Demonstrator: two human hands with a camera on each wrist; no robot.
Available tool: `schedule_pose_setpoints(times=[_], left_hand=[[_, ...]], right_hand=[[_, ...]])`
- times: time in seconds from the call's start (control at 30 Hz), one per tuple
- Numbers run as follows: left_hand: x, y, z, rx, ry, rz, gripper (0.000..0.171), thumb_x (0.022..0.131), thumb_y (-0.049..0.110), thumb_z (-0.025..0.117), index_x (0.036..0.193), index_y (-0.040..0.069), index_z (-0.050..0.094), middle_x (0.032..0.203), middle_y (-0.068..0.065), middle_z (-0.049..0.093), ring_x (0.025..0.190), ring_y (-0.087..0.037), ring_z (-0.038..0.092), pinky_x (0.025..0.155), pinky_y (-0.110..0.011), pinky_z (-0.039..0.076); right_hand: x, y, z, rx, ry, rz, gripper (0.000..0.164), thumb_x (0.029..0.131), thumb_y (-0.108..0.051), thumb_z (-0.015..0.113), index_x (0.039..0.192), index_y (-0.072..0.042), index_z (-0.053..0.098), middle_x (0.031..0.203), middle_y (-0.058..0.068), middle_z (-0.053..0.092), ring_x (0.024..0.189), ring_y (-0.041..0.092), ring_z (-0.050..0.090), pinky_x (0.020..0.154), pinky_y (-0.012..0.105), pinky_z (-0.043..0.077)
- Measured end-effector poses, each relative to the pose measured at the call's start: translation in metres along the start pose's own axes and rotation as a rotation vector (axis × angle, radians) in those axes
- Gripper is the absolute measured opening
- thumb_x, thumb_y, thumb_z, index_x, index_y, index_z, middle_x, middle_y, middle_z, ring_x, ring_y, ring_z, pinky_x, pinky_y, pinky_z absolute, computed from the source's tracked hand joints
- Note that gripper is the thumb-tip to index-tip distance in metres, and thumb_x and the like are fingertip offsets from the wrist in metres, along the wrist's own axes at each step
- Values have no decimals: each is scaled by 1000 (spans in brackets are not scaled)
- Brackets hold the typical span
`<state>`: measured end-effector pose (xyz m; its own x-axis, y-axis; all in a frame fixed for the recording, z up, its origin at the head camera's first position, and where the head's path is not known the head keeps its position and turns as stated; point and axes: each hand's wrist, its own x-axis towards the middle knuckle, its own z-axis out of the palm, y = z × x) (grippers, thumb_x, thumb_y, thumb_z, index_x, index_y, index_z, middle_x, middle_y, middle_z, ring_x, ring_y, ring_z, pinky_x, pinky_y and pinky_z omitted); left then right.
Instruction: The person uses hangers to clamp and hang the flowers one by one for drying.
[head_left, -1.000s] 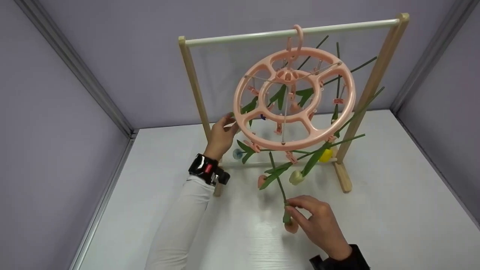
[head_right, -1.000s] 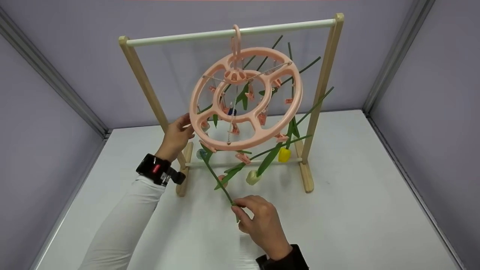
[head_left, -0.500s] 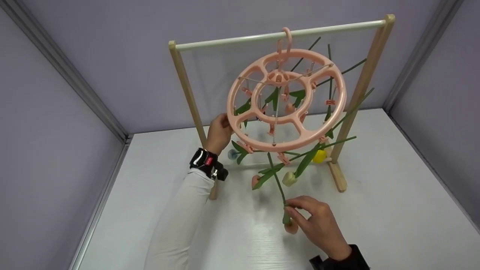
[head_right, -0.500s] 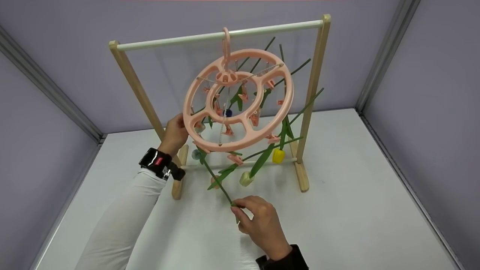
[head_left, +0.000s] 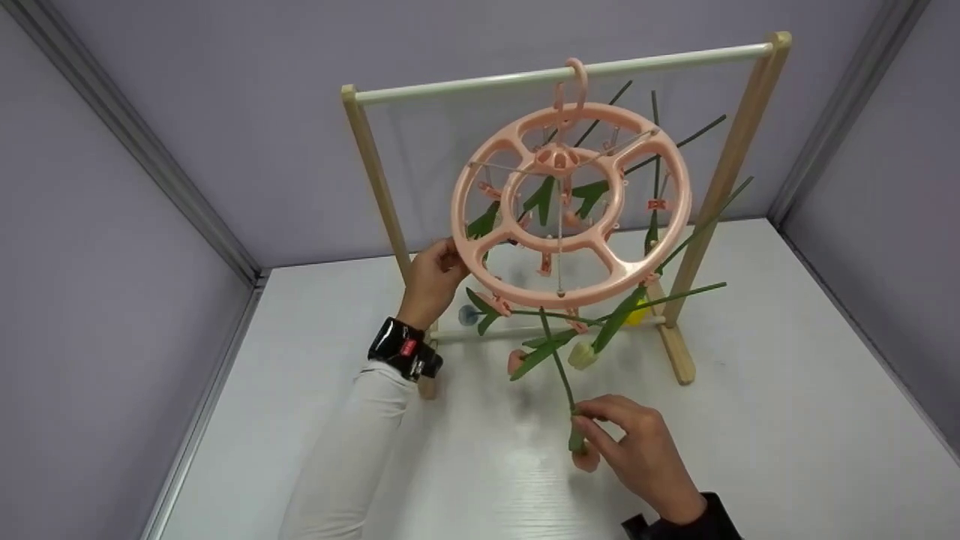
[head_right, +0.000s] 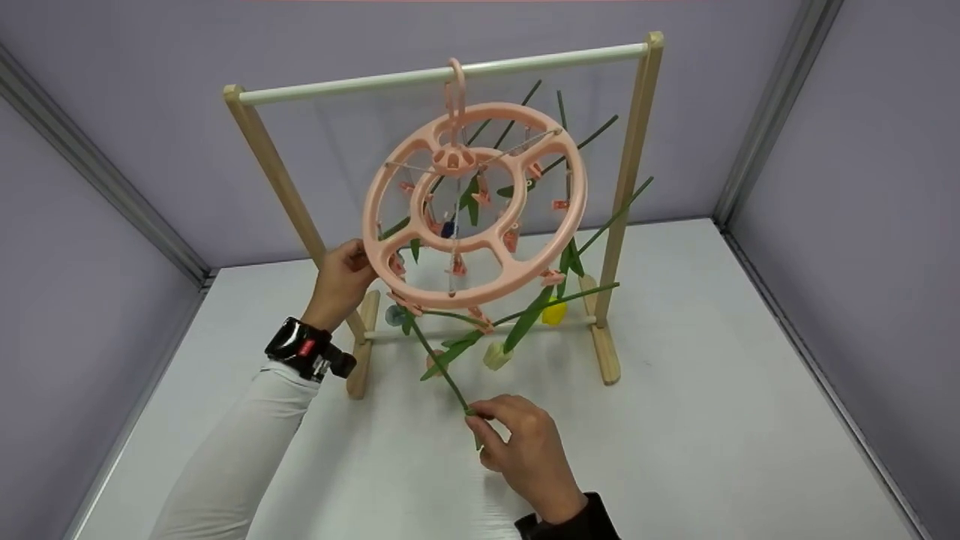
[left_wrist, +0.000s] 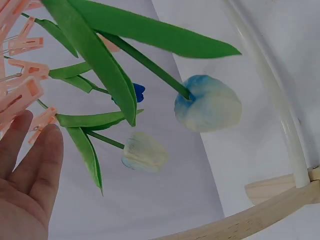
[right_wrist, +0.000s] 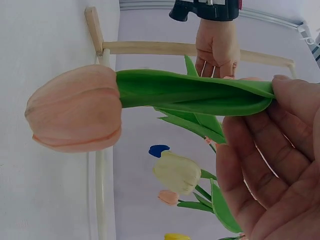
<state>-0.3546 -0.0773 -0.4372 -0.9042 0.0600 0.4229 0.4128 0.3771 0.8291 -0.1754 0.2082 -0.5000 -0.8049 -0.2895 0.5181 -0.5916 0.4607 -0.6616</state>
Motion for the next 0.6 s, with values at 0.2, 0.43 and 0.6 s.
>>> schedule_pose_setpoints(times=[0.2, 0.43, 0.6], left_hand=[[-10, 7, -3, -18, -69, 9, 25, 87, 33, 61, 106, 18, 69, 99, 3, 67, 99, -10, 60, 86, -33, 48], [-21, 14, 2, -17, -138, 35, 21, 85, 34, 62, 100, 22, 71, 93, 6, 68, 93, -10, 60, 82, -33, 50], [-29, 20, 11, -126, -183, 69, 25, 84, 24, 65, 107, 15, 63, 94, 0, 66, 85, -15, 62, 76, -30, 52]], right_hand=[[0, 2, -2, 7, -2, 21, 14, 87, -22, 64, 99, -28, 66, 91, -17, 62, 84, 3, 60, 72, 23, 50], [0, 3, -3, 3, 2, 55, 14, 86, -24, 64, 98, -30, 66, 89, -19, 61, 83, 2, 59, 71, 26, 51], [1, 6, -3, 2, 9, 74, 14, 85, -23, 65, 97, -30, 67, 89, -20, 61, 83, 2, 59, 71, 27, 51]])
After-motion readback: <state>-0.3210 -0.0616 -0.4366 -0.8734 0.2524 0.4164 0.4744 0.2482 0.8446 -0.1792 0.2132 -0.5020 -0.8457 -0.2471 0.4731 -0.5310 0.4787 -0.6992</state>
